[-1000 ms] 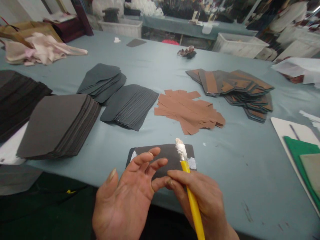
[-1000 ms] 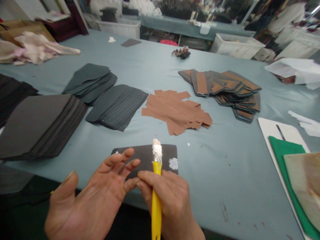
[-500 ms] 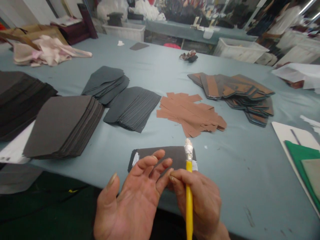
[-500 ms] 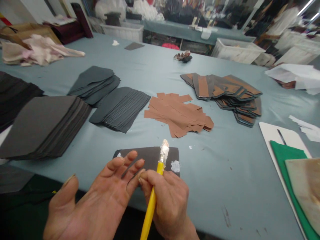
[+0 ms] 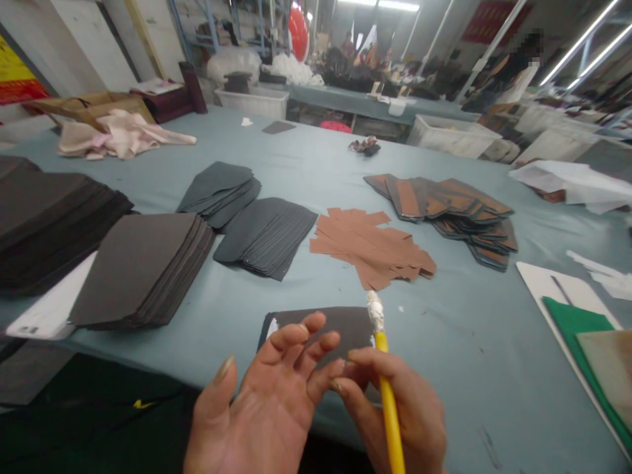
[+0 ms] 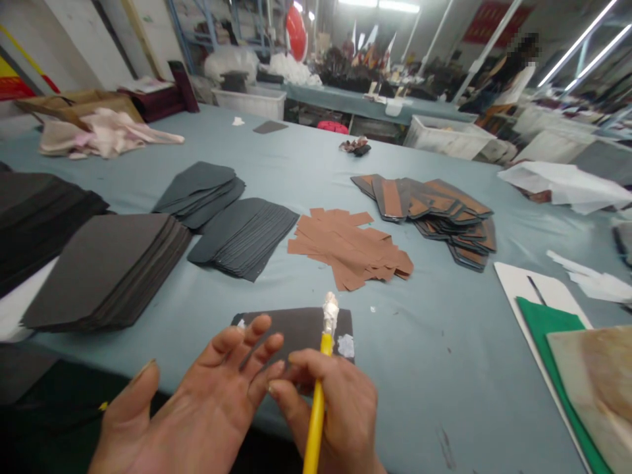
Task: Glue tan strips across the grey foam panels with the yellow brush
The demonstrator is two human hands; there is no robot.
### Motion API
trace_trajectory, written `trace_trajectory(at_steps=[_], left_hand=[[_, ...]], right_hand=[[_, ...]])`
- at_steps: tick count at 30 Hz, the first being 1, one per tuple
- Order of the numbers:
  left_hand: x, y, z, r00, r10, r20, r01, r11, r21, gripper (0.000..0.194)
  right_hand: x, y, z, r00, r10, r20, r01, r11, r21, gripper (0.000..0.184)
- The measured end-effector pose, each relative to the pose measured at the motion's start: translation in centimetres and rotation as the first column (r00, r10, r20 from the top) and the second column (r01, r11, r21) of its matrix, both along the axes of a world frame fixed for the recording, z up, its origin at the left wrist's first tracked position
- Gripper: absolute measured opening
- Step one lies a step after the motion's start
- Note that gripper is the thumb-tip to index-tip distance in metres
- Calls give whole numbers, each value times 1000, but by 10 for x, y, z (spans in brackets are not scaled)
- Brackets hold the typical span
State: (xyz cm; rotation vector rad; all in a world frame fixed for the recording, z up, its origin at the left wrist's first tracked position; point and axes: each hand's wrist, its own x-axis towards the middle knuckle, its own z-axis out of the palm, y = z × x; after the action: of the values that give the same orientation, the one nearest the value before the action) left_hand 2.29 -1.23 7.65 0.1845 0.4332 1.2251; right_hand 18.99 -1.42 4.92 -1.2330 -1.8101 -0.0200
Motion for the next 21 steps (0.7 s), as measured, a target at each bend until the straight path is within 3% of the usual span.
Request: trace_trajectory(at_steps=[7, 12, 16, 21], left_hand=[[-10, -12, -3, 976, 123, -181, -101, 987, 125, 49], [-19, -10, -15, 938, 164, -307, -76, 957, 279, 45], [-20, -4, -23, 936, 137, -323, -53, 965, 256, 29], [-13, -6, -20, 953, 142, -269, -76, 967, 242, 11]], right_hand=[[-14, -2, 1, 994, 110, -10, -110, 994, -8, 10], [-17, -4, 3, 994, 106, -13, -105, 993, 46, 12], [-15, 0, 13, 995, 86, 60, -93, 986, 140, 11], [-12, 5, 26, 986, 23, 167, -60, 975, 216, 14]])
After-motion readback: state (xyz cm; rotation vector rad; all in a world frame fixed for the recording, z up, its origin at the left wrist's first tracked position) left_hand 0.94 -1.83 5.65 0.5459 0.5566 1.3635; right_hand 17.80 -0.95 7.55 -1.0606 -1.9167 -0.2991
